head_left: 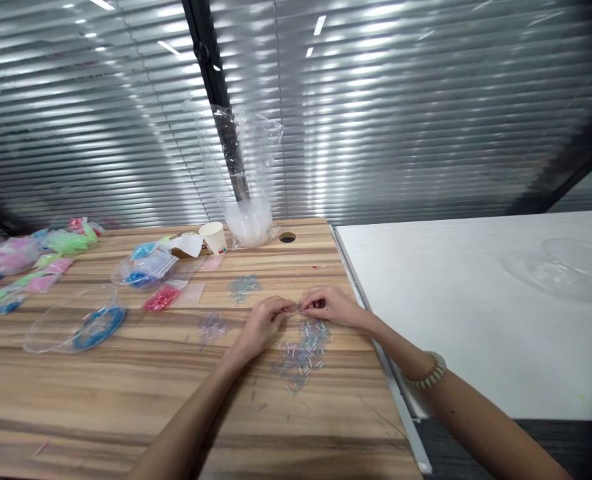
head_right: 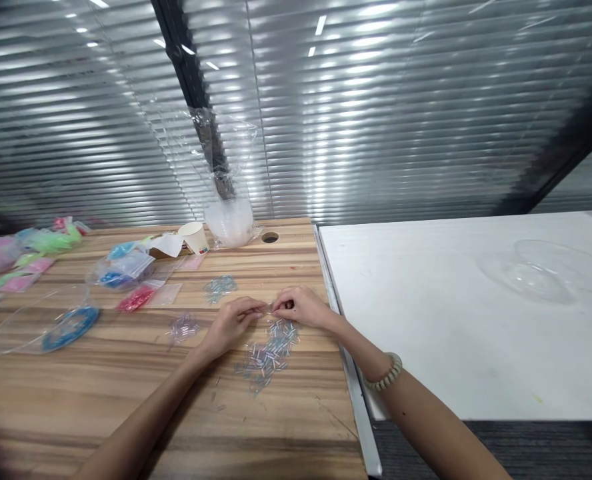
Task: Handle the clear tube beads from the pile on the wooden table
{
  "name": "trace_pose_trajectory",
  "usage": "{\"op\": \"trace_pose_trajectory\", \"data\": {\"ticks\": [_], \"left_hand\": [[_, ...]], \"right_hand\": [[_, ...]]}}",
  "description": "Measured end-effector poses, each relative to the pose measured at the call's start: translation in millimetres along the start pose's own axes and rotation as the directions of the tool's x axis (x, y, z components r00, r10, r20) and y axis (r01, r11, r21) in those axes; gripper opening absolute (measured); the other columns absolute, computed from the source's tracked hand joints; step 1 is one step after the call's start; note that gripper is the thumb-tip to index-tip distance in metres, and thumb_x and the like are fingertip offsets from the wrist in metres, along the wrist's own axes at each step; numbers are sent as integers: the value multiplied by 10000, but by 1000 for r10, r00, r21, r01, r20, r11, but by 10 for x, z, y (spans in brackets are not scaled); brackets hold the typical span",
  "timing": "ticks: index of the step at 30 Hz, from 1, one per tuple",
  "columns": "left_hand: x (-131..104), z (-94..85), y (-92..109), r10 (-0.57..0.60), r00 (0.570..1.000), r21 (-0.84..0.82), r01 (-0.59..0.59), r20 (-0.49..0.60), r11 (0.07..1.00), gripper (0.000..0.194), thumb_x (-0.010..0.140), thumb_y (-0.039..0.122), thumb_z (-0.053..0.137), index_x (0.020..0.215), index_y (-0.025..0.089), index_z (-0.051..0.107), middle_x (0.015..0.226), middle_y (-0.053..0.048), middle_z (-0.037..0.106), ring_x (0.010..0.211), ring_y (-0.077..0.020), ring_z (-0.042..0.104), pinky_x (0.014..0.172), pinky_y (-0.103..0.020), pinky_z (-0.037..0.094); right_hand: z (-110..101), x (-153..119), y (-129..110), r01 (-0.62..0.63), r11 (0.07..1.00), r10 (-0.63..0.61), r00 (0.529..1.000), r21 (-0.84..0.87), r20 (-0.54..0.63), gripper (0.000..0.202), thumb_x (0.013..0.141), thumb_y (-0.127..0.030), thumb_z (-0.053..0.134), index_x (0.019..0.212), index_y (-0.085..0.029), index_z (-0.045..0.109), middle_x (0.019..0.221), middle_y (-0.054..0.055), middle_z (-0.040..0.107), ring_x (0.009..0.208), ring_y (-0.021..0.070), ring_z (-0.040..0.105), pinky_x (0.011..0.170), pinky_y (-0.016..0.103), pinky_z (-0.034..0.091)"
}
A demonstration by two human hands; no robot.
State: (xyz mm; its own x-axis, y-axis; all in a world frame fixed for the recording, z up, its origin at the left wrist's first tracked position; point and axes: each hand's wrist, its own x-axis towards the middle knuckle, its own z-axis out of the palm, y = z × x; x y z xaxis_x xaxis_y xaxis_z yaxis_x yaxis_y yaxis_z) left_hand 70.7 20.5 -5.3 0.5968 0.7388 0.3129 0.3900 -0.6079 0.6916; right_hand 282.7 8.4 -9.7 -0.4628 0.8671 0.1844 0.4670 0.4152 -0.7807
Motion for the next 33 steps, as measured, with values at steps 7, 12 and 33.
{"op": "trace_pose_trajectory", "data": {"ticks": [7,12,33], "left_hand": [[2,-34,-36,-50,997,-13,49,-65,999,163,818,111,556,892,143,697,877,-75,710,805,-189,652,768,-309,513],[-20,-91,-78,-140,990,-110,139,-3,984,176,795,141,577,929,130,690,921,-89,699,832,-196,655,779,-329,529],[-32,46,40,-144,990,-14,144,-6,990,194,767,170,658,955,150,702,731,-29,627,649,-138,558,616,-227,445]], "right_hand": [[-5,12,-14,-12,1000,12,1000,12,-25,163,823,-324,609,816,-196,709,789,20,675,681,137,574,638,243,417],[-87,4,-29,1,995,-7,998,97,66,116,784,-269,629,804,-183,705,815,24,674,739,146,582,654,239,430],[-171,-2,-6,-13,997,4,994,82,113,176,789,-321,639,838,-168,710,802,29,649,716,140,562,637,235,420]]}}
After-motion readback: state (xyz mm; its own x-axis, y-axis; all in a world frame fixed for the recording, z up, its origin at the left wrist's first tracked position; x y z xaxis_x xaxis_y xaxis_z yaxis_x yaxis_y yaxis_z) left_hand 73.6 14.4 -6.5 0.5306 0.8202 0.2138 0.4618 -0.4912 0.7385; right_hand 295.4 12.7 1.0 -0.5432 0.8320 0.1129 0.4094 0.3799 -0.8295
